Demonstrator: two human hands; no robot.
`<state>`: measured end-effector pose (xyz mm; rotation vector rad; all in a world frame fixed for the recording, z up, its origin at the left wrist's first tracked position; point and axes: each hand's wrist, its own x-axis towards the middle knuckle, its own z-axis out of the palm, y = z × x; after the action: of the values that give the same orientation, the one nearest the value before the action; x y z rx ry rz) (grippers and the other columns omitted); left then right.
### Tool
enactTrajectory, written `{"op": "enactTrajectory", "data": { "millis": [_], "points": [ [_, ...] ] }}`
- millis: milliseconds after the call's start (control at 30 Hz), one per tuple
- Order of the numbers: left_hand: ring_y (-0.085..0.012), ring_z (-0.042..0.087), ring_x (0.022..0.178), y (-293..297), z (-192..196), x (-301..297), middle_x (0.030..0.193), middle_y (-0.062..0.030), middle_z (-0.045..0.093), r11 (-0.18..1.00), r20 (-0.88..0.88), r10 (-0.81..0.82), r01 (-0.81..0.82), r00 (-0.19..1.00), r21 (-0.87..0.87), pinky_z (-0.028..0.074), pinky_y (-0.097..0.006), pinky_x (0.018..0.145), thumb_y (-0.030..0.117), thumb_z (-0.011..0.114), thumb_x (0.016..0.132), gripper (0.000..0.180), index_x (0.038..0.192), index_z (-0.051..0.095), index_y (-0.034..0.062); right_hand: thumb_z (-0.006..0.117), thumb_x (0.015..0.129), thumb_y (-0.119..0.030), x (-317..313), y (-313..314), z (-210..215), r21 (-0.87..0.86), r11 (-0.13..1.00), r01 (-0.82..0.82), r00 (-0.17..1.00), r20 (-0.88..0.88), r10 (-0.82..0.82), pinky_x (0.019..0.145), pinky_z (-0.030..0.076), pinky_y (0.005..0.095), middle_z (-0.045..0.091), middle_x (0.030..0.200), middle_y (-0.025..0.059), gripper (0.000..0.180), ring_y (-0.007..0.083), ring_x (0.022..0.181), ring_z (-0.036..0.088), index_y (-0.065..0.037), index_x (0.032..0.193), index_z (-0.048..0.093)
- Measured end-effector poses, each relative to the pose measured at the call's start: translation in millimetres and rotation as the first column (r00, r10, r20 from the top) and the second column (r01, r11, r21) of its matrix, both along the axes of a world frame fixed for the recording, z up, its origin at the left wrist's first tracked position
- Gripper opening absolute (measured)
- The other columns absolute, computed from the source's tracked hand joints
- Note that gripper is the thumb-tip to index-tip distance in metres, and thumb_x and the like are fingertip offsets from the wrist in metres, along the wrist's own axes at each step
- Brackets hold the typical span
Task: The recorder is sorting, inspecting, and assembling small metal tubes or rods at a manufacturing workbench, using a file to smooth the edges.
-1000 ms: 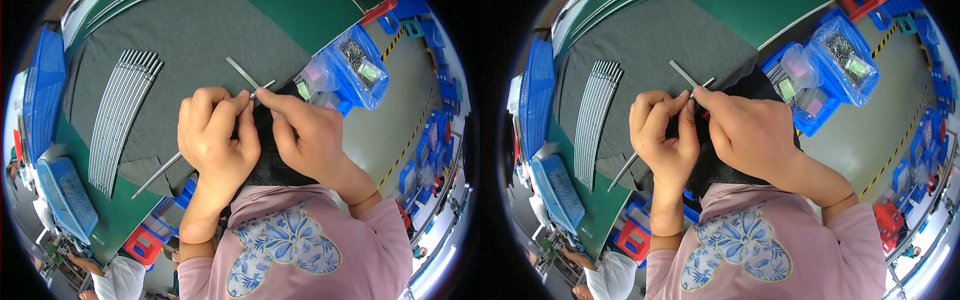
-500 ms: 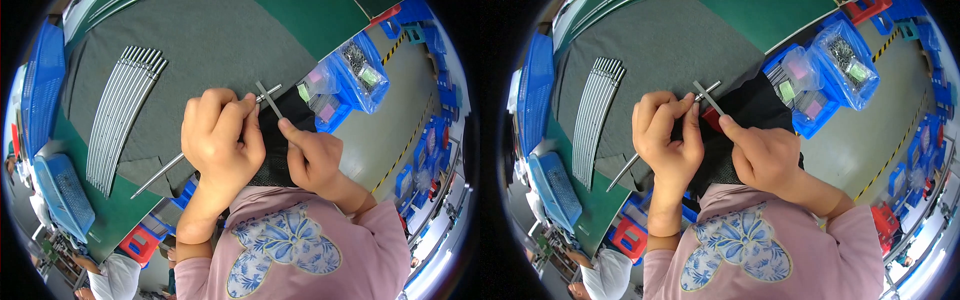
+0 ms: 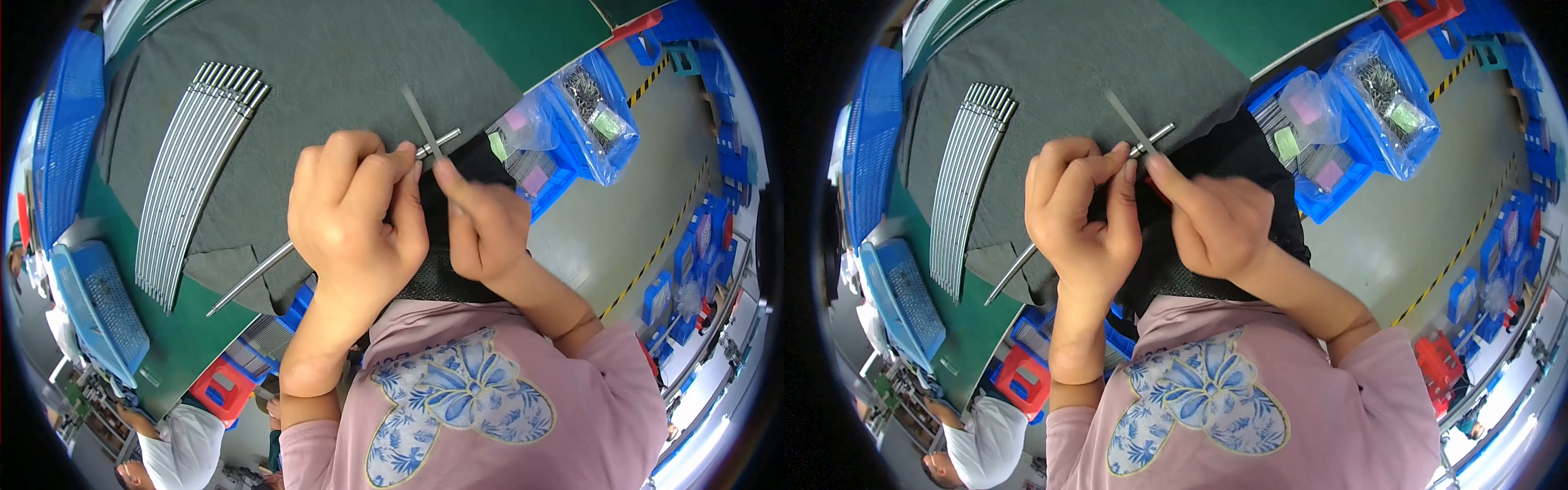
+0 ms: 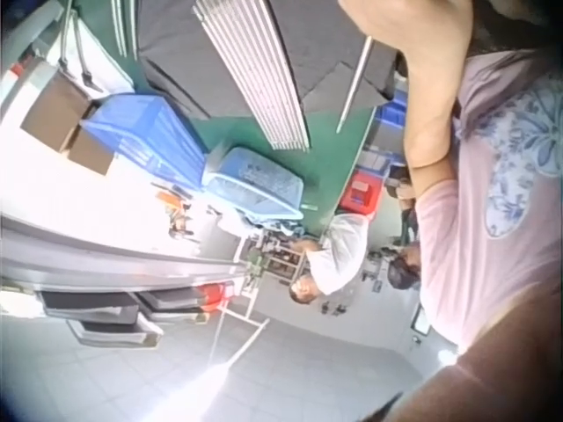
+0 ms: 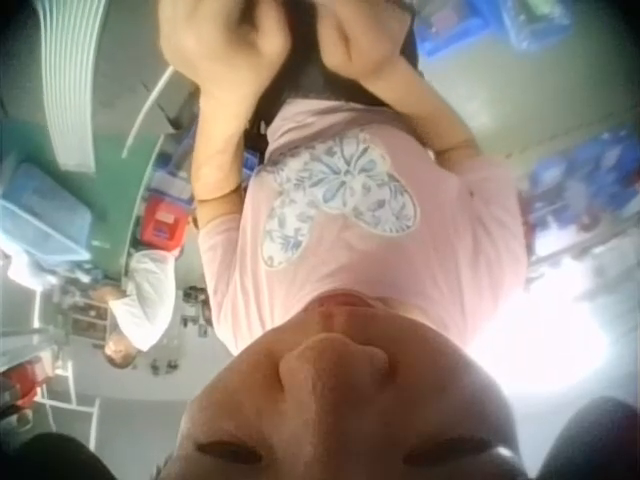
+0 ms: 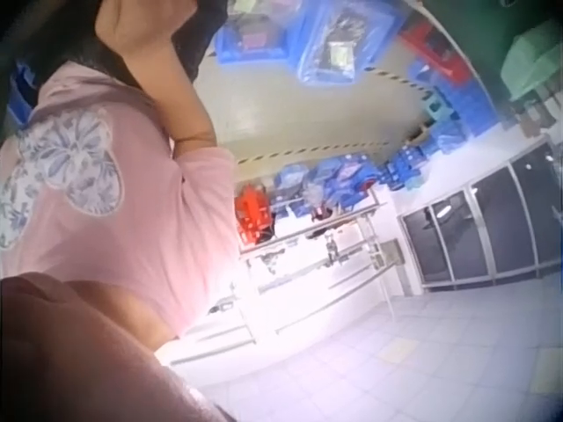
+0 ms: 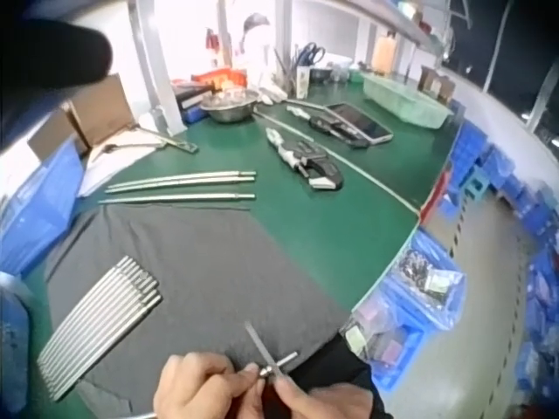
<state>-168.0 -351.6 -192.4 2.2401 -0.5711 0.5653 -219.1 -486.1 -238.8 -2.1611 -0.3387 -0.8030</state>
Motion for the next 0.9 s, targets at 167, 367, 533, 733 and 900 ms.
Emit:
{"op": "enactTrajectory", "data": {
  "millis": [167,367,533,733,900],
  "points": [
    [-0.0214,0.048,0.061,-1,0,-1,0.074,-0.0032,0.053,1.000,-0.004,-0.009,0.009,1.000,0.007,0.038,-0.031,0.051,0.000,0.070,0.062,0.014,0.073,0.063,0.0063,0.053,0.072,0.002,12,-3,8,-0.033,0.999,-0.017,1.000,0.013,0.018,0.040,0.039,0.0281,0.053,0.056,0.0041,0.041,0.0163,0.041,0.048,0.002,0.111,0.064],
    [-0.0215,0.047,0.060,-2,-2,-2,0.073,-0.0029,0.053,1.000,-0.008,-0.004,0.004,1.000,-0.001,0.038,-0.031,0.051,0.000,0.070,0.062,0.013,0.071,0.062,0.0066,0.054,0.073,0.001,-12,-10,-5,-0.057,0.998,-0.042,0.997,-0.067,0.038,0.040,0.039,0.0279,0.054,0.056,0.0043,0.040,0.0173,0.040,0.048,0.001,0.112,0.063],
    [-0.0214,0.048,0.061,-2,2,-1,0.073,-0.0031,0.053,1.000,-0.022,-0.003,0.003,1.000,-0.004,0.038,-0.032,0.051,0.000,0.070,0.063,0.013,0.070,0.061,0.0066,0.055,0.072,0.004,25,1,10,0.066,0.997,-0.047,0.998,0.038,0.044,0.041,0.039,0.0290,0.056,0.059,0.0053,0.042,0.0187,0.041,0.049,0.000,0.113,0.063],
    [-0.0224,0.047,0.061,-2,-2,-1,0.073,-0.0031,0.052,1.000,-0.010,-0.006,0.006,1.000,0.002,0.039,-0.033,0.051,0.001,0.069,0.064,0.012,0.069,0.060,0.0065,0.055,0.071,0.002,-3,-8,-8,0.001,0.999,-0.033,0.997,-0.072,0.033,0.042,0.040,0.0289,0.052,0.055,0.0042,0.042,0.0182,0.041,0.048,0.000,0.112,0.064],
    [-0.0225,0.049,0.062,0,1,-1,0.074,-0.0035,0.053,1.000,-0.032,-0.010,0.009,0.999,-0.017,0.039,-0.033,0.052,0.001,0.069,0.064,0.012,0.069,0.060,0.0063,0.054,0.071,0.002,11,1,-5,0.009,1.000,-0.024,0.999,0.039,0.023,0.041,0.038,0.0286,0.050,0.054,0.0036,0.042,0.0173,0.041,0.047,0.002,0.112,0.064]
  ]
}}
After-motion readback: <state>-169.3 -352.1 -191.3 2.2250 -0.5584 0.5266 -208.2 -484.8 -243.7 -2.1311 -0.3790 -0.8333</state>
